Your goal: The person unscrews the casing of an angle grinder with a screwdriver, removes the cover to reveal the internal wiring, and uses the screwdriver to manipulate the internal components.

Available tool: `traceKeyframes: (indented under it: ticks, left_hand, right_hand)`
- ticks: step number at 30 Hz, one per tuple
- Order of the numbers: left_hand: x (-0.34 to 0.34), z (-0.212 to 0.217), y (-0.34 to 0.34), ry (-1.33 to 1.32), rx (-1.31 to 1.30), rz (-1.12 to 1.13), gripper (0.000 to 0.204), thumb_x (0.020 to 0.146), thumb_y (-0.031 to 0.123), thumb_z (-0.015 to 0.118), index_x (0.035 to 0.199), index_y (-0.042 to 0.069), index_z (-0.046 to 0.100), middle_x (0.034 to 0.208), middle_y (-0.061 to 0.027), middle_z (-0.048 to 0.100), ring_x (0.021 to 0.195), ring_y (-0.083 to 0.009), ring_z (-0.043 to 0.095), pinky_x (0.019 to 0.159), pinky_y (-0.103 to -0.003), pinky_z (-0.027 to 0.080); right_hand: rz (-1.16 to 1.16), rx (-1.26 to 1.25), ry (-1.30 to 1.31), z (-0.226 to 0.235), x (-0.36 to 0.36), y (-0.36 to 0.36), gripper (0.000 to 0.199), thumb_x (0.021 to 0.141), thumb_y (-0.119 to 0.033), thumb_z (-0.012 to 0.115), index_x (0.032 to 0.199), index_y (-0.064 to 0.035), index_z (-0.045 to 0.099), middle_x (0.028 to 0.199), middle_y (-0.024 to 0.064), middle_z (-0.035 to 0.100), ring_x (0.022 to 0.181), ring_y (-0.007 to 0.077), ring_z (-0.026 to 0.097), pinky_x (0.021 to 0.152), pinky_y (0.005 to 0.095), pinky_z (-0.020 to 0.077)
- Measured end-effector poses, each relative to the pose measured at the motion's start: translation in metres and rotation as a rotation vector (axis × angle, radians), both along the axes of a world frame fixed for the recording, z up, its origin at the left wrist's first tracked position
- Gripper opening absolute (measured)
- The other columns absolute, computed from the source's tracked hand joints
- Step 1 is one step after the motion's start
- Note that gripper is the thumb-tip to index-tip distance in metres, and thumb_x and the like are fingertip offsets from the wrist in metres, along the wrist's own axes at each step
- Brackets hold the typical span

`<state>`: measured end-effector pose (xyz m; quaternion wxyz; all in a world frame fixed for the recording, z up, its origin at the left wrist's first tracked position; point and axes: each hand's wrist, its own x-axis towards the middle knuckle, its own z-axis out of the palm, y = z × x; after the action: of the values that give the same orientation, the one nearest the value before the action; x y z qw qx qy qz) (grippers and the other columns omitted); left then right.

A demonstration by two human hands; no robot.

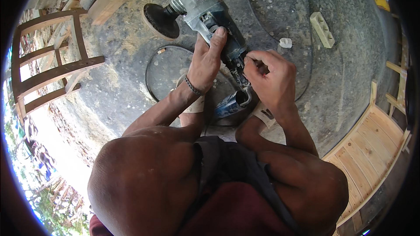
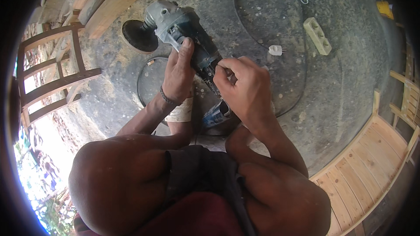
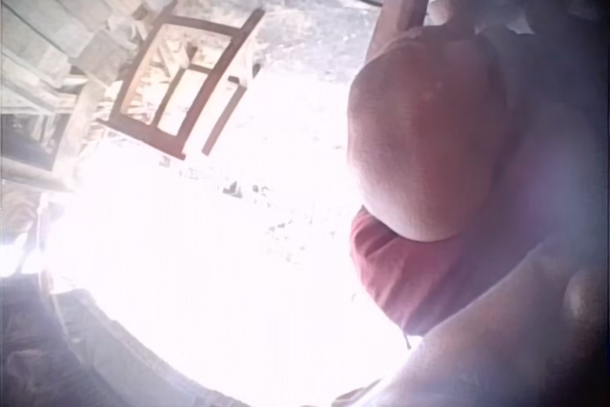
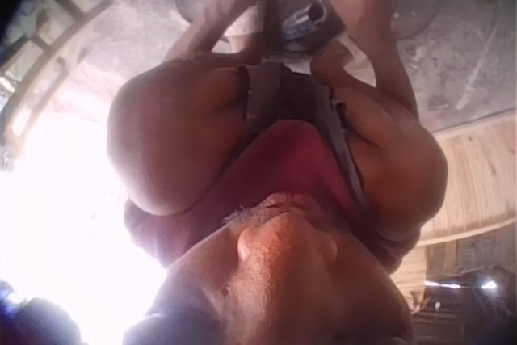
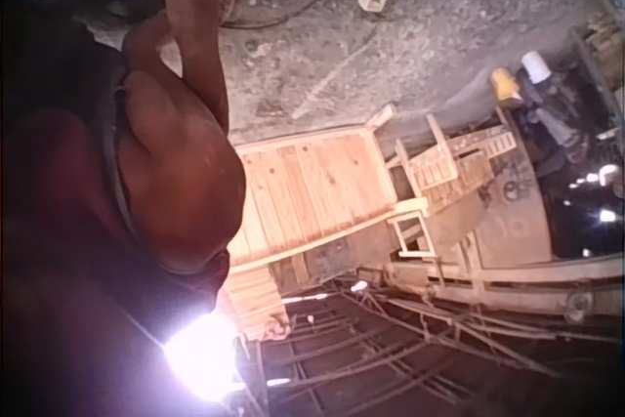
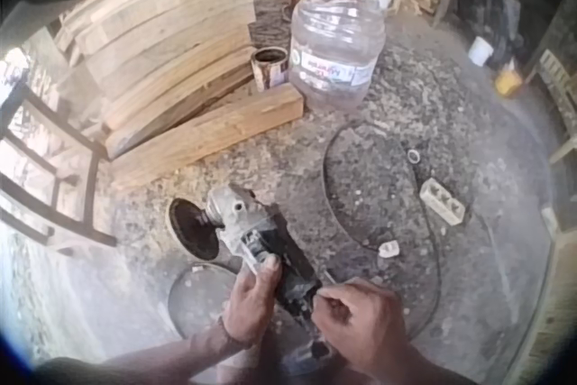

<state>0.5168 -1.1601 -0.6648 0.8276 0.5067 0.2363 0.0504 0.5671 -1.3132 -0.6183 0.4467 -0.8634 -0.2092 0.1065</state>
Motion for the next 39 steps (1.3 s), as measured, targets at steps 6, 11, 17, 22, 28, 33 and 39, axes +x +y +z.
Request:
traceKeyframes:
  ticks: [6, 11, 17, 22, 28, 33, 39]
  left_hand:
    - [-0.003, -0.005, -0.002, -0.040, 0.085, 0.002, 0.045, 0.107, 0.037, 0.044, 0.131, 0.000, 0.049, 0.117, -0.0062, 0.059, 0.106, -0.0135, 0.056, 0.093, -0.030, 0.046]
    - [-0.001, 0.006, -0.007, -0.039, 0.081, 0.019, 0.045, 0.107, 0.037, 0.045, 0.131, 0.000, 0.048, 0.114, -0.0051, 0.058, 0.105, -0.0136, 0.055, 0.093, -0.031, 0.045]
    - [-0.006, -0.004, -0.001, -0.026, 0.190, -0.028, 0.046, 0.106, 0.037, 0.046, 0.132, 0.000, 0.048, 0.114, -0.0056, 0.059, 0.105, -0.0138, 0.055, 0.093, -0.031, 0.045]
    - [-0.002, 0.005, -0.004, -0.039, 0.144, -0.001, 0.045, 0.106, 0.038, 0.046, 0.131, 0.000, 0.049, 0.117, -0.0073, 0.060, 0.107, -0.0153, 0.057, 0.094, -0.032, 0.047]
    - [-0.003, 0.002, -0.002, -0.031, 0.014, -0.013, 0.044, 0.107, 0.037, 0.044, 0.129, 0.000, 0.051, 0.117, -0.0091, 0.062, 0.105, -0.0167, 0.060, 0.092, -0.032, 0.049]
    - [-0.002, 0.001, -0.002, -0.035, -0.012, -0.003, 0.044, 0.107, 0.038, 0.043, 0.127, -0.001, 0.053, 0.115, -0.0090, 0.063, 0.104, -0.0165, 0.061, 0.092, -0.032, 0.049]
    - [-0.002, 0.003, -0.005, -0.026, -0.027, 0.029, 0.044, 0.107, 0.038, 0.044, 0.125, -0.001, 0.054, 0.115, -0.0082, 0.063, 0.102, -0.0155, 0.060, 0.090, -0.031, 0.049]
  right_hand:
    - [-0.070, 0.010, 0.318, 0.011, 0.005, 0.001, 0.013, 0.083, -0.009, 0.072, 0.091, 0.0020, 0.073, 0.075, 0.0120, 0.071, 0.064, 0.0150, 0.069, 0.057, 0.0288, 0.0515]
    - [-0.052, 0.072, 0.451, 0.008, 0.009, -0.006, 0.016, 0.086, -0.011, 0.072, 0.091, 0.0048, 0.072, 0.073, 0.0080, 0.071, 0.064, 0.0078, 0.063, 0.058, 0.0246, 0.0488]
    - [-0.087, 0.059, 0.499, 0.000, 0.009, -0.005, 0.018, 0.087, -0.013, 0.071, 0.089, 0.0053, 0.071, 0.072, 0.0080, 0.070, 0.062, 0.0080, 0.061, 0.057, 0.0249, 0.0476]
    - [-0.038, 0.070, 0.446, -0.001, 0.006, -0.006, 0.017, 0.088, -0.013, 0.069, 0.090, 0.0036, 0.069, 0.071, 0.0087, 0.070, 0.062, 0.0107, 0.064, 0.058, 0.0262, 0.0492]
    - [0.042, 0.071, 0.182, -0.005, 0.003, -0.006, 0.011, 0.087, -0.010, 0.070, 0.090, 0.0001, 0.066, 0.076, 0.0103, 0.068, 0.065, 0.0189, 0.067, 0.058, 0.0323, 0.0519]
    - [0.112, 0.055, -0.150, -0.013, 0.003, -0.007, 0.011, 0.083, -0.004, 0.072, 0.090, -0.0030, 0.064, 0.079, 0.0096, 0.064, 0.065, 0.0247, 0.064, 0.059, 0.0350, 0.0505]
    - [0.171, 0.023, -0.440, -0.017, 0.003, -0.008, 0.018, 0.078, -0.003, 0.074, 0.093, -0.0074, 0.065, 0.079, 0.0050, 0.062, 0.069, 0.0259, 0.059, 0.066, 0.0377, 0.0477]
